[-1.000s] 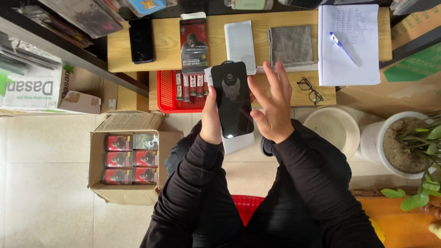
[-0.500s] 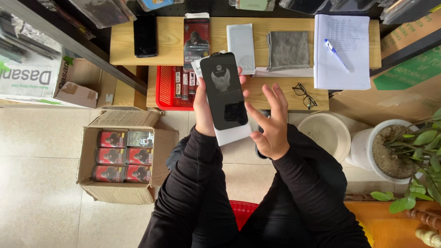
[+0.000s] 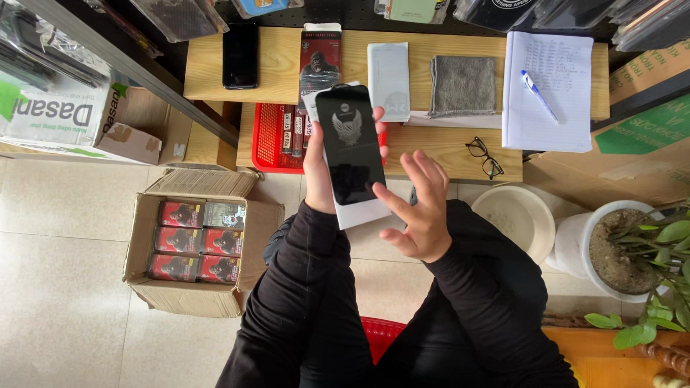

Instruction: The person wipes a small rectangular box with a gray cloth, then opens a white packet to remove a screen protector. They place the protector on a black smartphone, smooth it out, and peel off the backing film. The person repeats the process with a second screen protector on the same phone.

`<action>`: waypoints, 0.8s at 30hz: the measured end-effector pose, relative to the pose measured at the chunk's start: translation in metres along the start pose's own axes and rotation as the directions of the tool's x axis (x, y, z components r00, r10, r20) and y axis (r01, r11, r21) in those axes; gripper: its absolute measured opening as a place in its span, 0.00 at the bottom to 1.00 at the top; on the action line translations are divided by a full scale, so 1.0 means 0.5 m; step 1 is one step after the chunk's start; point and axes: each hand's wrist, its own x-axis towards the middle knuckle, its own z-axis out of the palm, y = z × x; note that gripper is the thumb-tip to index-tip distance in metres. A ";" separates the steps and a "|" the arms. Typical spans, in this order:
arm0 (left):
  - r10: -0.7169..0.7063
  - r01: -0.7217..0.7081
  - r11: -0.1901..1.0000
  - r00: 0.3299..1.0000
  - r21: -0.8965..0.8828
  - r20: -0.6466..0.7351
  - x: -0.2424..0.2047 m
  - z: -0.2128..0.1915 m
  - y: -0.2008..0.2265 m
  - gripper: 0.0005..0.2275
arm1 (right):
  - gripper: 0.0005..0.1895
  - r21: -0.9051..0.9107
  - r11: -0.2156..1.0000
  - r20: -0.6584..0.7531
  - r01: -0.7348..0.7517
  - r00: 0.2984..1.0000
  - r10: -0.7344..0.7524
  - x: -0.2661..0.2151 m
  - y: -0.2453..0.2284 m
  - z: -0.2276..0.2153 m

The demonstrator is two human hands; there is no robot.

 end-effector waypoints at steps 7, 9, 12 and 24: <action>-0.160 0.160 0.987 0.987 0.006 0.006 -0.021 0.012 -0.055 0.30 | 0.36 0.168 0.947 -0.006 -0.275 0.960 0.279 0.032 0.054 -0.047; -0.149 0.151 0.987 0.988 0.059 -0.043 -0.037 0.029 -0.083 0.28 | 0.34 0.261 0.894 0.032 -0.363 0.929 0.368 0.036 0.064 -0.059; -0.065 0.097 0.962 0.989 0.256 -0.130 -0.016 -0.121 -0.106 0.22 | 0.39 0.341 0.783 0.117 -0.519 0.850 0.513 0.017 0.070 -0.069; 0.095 -0.023 0.961 0.964 0.275 -0.250 -0.026 -0.091 -0.097 0.21 | 0.42 0.593 0.611 0.144 -0.525 0.815 0.561 0.002 0.040 -0.021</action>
